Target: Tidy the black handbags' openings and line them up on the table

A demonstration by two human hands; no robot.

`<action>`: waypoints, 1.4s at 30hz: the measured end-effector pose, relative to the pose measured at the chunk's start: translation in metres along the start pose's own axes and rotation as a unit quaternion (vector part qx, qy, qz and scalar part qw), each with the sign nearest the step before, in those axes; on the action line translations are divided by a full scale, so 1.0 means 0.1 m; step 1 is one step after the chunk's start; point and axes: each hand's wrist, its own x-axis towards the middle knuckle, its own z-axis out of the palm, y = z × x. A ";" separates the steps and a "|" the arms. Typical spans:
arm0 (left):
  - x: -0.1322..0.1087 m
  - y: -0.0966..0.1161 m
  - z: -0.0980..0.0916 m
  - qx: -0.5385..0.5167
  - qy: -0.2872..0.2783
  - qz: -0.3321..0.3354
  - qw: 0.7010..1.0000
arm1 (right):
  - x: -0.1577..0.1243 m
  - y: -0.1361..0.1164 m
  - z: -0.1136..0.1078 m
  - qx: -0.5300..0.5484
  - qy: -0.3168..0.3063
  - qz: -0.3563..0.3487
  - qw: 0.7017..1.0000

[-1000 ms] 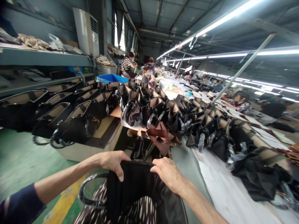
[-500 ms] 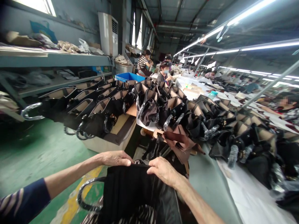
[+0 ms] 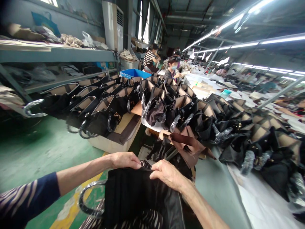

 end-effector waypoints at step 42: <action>-0.10 -0.01 0.17 0.077 0.027 0.034 0.996 | 0.23 0.16 -0.01 0.209 -0.084 0.015 0.974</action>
